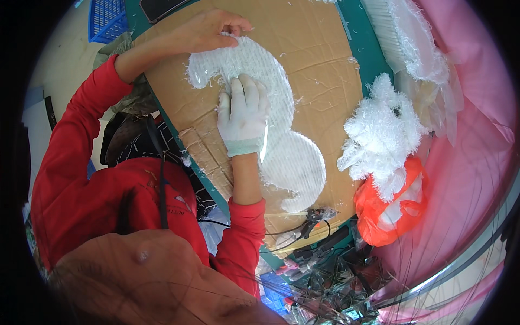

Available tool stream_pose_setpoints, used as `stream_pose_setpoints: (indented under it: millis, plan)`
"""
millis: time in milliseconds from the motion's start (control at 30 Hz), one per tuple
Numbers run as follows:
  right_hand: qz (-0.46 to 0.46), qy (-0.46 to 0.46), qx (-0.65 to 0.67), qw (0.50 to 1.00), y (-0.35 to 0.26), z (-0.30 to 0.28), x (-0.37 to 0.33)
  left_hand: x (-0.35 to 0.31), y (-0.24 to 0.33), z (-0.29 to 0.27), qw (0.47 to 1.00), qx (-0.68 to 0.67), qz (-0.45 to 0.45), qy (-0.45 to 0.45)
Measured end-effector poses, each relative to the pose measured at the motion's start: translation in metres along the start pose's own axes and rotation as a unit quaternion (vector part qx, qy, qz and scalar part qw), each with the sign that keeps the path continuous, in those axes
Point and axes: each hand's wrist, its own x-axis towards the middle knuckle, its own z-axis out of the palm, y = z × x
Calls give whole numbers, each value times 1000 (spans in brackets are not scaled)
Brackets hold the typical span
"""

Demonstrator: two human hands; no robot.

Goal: The person smooths a shaped fabric cutout on cardboard by hand, receives and sets aside a paper note, and applies hot glue along the edge of the cutout using a glue gun.

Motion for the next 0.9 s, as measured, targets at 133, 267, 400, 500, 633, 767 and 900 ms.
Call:
stream_pose_setpoints:
  millis: [133,267,400,500,633,767,900]
  plan:
    - [-1,1,4,1000,1,2,0,-1,0,1,999,-32,-1,10]
    - [-6,23,-13,1000,0,1,2,-3,2,1,999,33,0,24]
    - [4,0,5,1000,2,2,0,-3,0,-1,1000,20,-3,15]
    - [3,12,0,1000,1,2,1,-2,-3,-8,999,-31,-25,-10]
    - [-1,17,6,1000,1,2,1,-4,-1,-21,997,-74,-11,-34]
    - [-1,2,17,1000,2,3,0,-5,-6,-23,996,-83,9,-22]
    - [2,4,18,1000,3,4,-2,-6,-5,-26,994,-106,-3,-27]
